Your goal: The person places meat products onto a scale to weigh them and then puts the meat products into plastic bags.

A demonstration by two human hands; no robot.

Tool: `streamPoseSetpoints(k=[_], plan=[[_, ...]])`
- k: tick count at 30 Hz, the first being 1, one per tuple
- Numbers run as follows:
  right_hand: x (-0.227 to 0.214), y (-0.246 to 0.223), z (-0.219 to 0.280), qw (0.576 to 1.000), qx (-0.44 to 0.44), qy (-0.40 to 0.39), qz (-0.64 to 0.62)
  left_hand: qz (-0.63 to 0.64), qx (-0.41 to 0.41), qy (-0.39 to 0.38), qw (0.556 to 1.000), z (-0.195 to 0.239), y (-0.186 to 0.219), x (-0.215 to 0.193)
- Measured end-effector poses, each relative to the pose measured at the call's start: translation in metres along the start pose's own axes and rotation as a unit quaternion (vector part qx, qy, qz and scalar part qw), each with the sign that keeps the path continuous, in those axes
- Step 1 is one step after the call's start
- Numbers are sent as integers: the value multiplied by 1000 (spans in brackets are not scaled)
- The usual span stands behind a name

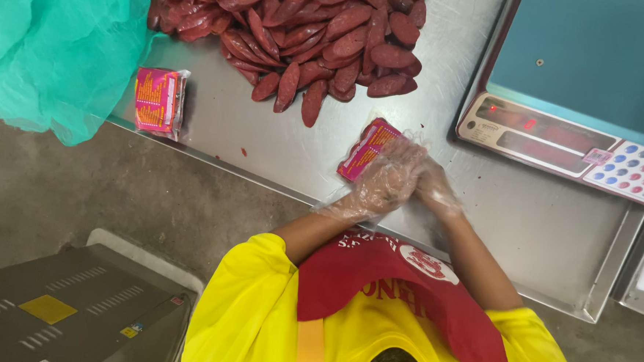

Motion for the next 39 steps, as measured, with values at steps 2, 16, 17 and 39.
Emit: streamPoseSetpoints(k=[2, 16, 17, 39], plan=[[-13, 4, 15, 980, -25, -3, 195, 28, -4, -58, 998, -8, 2, -19], [15, -37, 65, 803, -405, -190, 394, 113, -25, -112, 987, -60, -3, -91], [15, -50, 71, 756, -388, -201, 488, 169, -78, -128, 974, -53, -17, -105], [-73, -10, 18, 928, -346, -134, 24, 643, -118, -228, 721, 7, -4, -60]])
Point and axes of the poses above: each hand's wrist, its own z-axis away from the middle knuckle, its own x-axis out of the palm, y = z × x, the point moved 5 cm from there along -z, towards the middle knuckle, and after that the axes turned 13 degrees about -x, right-handed, at the moved point
